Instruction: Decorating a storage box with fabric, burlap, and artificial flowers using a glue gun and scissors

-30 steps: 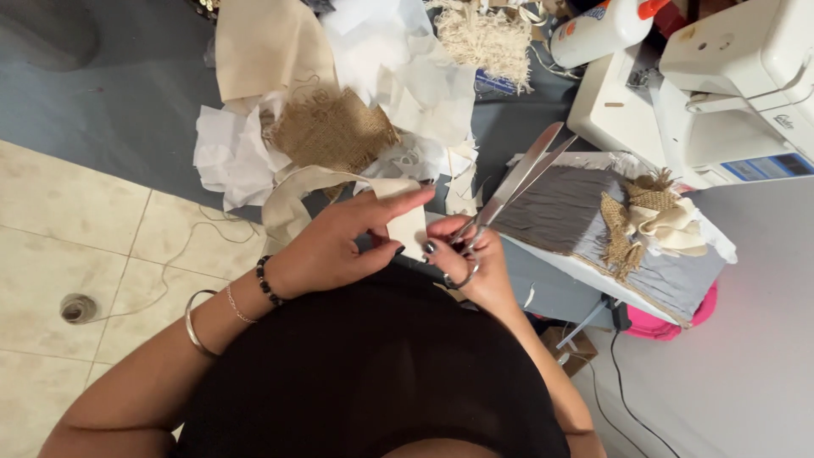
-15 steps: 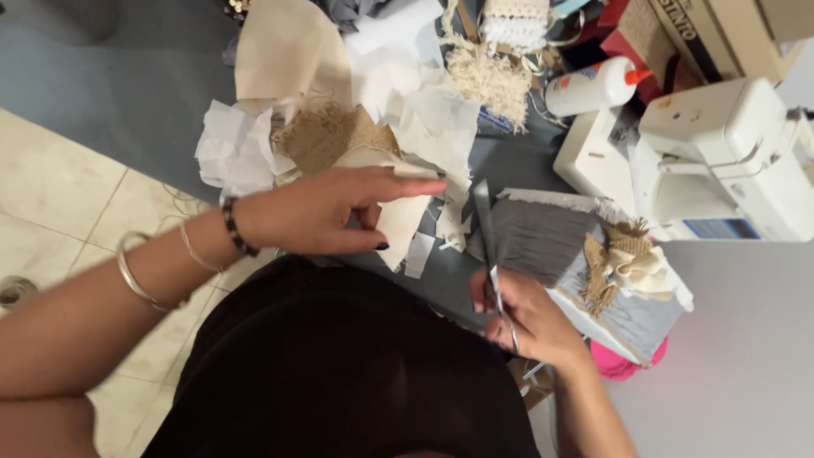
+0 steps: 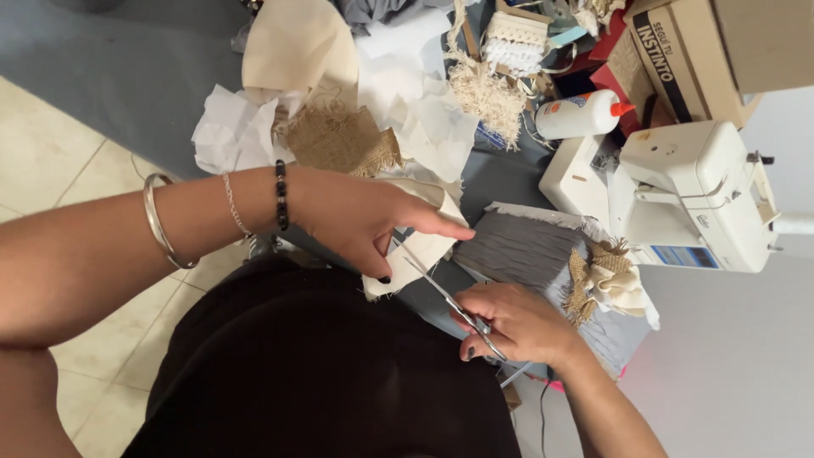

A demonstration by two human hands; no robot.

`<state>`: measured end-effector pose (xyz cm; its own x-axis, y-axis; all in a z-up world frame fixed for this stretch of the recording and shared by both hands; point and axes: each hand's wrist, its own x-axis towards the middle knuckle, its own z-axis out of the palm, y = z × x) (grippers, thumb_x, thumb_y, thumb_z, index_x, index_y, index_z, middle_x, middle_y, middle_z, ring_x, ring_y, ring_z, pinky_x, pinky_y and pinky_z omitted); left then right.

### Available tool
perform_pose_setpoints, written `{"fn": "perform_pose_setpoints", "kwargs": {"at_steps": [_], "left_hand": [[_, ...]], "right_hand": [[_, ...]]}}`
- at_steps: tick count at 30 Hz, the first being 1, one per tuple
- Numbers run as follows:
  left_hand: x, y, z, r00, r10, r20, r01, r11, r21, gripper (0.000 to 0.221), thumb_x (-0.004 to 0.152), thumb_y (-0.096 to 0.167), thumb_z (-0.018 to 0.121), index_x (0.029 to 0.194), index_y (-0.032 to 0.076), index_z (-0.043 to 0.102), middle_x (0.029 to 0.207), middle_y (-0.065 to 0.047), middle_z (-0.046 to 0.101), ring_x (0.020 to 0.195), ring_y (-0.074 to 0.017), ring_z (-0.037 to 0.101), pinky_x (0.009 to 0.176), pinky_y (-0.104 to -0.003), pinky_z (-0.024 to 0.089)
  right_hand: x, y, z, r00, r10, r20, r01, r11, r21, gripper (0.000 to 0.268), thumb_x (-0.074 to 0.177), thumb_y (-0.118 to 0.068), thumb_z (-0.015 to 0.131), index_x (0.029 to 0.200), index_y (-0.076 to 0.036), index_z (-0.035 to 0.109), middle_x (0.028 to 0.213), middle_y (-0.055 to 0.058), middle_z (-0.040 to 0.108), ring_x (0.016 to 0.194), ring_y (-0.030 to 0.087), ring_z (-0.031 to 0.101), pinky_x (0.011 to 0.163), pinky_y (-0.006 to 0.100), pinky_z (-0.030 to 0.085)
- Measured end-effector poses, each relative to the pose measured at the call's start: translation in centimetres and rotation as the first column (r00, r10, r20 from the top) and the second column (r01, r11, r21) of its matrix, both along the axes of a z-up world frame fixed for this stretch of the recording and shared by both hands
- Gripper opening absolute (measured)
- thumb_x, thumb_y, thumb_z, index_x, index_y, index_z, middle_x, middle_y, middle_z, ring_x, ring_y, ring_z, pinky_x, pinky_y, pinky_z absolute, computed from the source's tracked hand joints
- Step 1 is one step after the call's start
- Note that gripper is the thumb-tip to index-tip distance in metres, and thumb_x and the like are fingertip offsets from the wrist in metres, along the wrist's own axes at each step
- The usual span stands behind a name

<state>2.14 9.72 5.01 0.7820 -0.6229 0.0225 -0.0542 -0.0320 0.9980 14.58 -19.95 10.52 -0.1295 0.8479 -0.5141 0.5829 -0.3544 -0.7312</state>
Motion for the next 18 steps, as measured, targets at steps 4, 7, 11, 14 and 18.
{"fn": "perform_pose_setpoints", "kwargs": {"at_steps": [4,7,11,14,18], "left_hand": [[0.3,-0.5,0.0,1.000,0.012,0.029,-0.012,1.000,0.010,0.093,0.074,0.017,0.071,0.159,0.027,0.036,0.151,-0.016,0.053,0.081,-0.0279,0.081,0.067,-0.033,0.063],[0.1,-0.2,1.6,0.998,-0.066,-0.017,0.068,0.983,0.168,0.098,0.081,0.019,0.068,0.167,0.028,0.022,0.111,-0.002,0.069,0.069,-0.0181,0.063,0.061,-0.032,0.047],[0.1,0.1,1.6,0.996,-0.066,-0.054,0.072,0.990,0.120,0.097,0.081,0.013,0.066,0.168,0.027,0.024,0.052,0.000,0.034,0.043,-0.0147,0.032,0.045,-0.031,0.024],[0.2,0.3,1.2,0.995,-0.076,-0.071,0.080,0.995,0.055,0.095,0.082,0.011,0.064,0.167,0.026,0.024,0.046,0.003,0.028,0.041,-0.0129,0.025,0.045,-0.031,0.018],[0.6,-0.1,0.8,0.992,-0.084,-0.090,0.083,0.996,-0.017,0.090,0.084,0.011,0.066,0.166,0.026,0.031,0.049,0.003,0.026,0.045,-0.0123,0.025,0.047,-0.030,0.020]], "right_hand": [[-0.5,-0.1,-0.7,0.999,0.005,-0.036,-0.004,1.000,0.021,0.055,0.085,-0.068,0.070,0.078,-0.015,0.058,0.063,0.001,0.051,0.060,0.030,0.059,0.053,0.040,0.049],[-0.7,0.1,-0.5,0.994,0.101,0.050,-0.103,0.994,0.035,0.055,0.094,-0.068,0.046,0.083,-0.014,0.055,0.072,0.000,0.056,0.062,0.023,0.054,0.059,0.036,0.044],[-0.5,-0.8,-1.3,0.992,0.103,0.077,-0.105,0.994,0.028,0.054,0.093,-0.068,0.047,0.082,-0.016,0.055,0.072,-0.001,0.055,0.062,0.023,0.054,0.061,0.037,0.044],[-0.4,-0.8,-1.3,0.995,0.087,0.057,-0.088,0.996,0.021,0.058,0.093,-0.073,0.041,0.082,-0.017,0.055,0.072,-0.002,0.053,0.062,0.022,0.053,0.063,0.036,0.044],[-0.5,-0.5,-1.1,0.997,0.070,0.025,-0.070,0.997,0.013,0.067,0.090,-0.081,0.032,0.081,-0.018,0.052,0.074,-0.002,0.051,0.060,0.022,0.048,0.062,0.035,0.041]]}}
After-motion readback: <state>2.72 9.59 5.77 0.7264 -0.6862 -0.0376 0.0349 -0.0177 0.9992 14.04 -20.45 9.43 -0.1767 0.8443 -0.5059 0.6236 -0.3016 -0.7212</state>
